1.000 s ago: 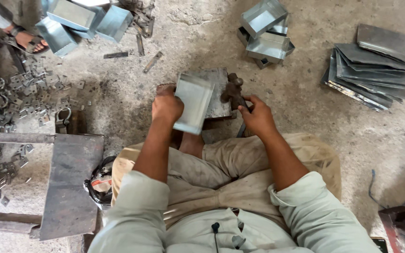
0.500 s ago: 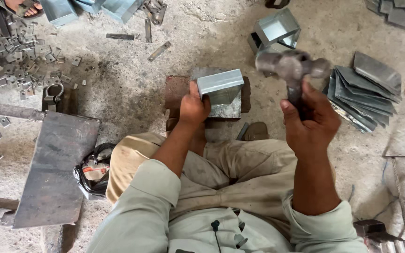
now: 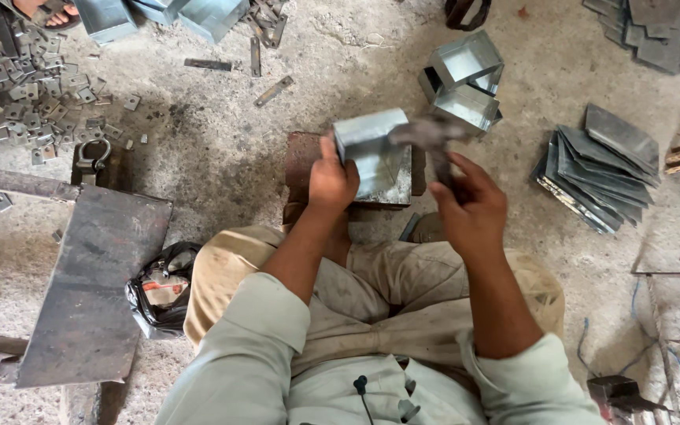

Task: The person sits cross-legged on the floor and uses a hammer to shape rectangular metal pieces on a small anvil. They repeatedly pick up metal pieces, position them on the anvil, and strike them to form a box-like shape, then place the finished pieces into a pile.

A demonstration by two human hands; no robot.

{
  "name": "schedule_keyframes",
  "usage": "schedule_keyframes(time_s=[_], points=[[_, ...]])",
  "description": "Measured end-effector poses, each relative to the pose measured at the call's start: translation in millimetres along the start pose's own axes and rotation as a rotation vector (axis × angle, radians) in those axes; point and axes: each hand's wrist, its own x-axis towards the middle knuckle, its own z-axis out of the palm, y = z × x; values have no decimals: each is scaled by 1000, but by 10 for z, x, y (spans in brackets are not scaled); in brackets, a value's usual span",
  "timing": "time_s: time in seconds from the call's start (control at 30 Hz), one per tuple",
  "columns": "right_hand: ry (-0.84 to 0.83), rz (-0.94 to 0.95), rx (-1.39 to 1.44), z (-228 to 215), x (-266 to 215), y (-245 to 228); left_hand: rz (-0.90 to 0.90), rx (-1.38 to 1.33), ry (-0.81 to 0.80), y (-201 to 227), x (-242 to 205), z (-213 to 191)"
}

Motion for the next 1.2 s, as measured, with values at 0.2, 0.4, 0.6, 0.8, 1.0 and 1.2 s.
schedule_keyframes(time_s=[0.2,0.4,0.6,0.8,1.0,1.2], points=[[100,459,179,-120,-230,813,-151,-913,85,-22,180,-313],[-125,635,170,55,-189,1396,-381,-890,69,-12,128,-424],[-210,576,74,182,-113,1472,-497,-808,76,20,60,-485],[-183,514,-38,168,-144,1369,-576,-775,89,5,66,-517],[-189,588,19,167,-139,1422,-401,-861,211,-261,5,-368],[-211,570,6,118,-179,1418,-598,-763,403,-708,7,-170]])
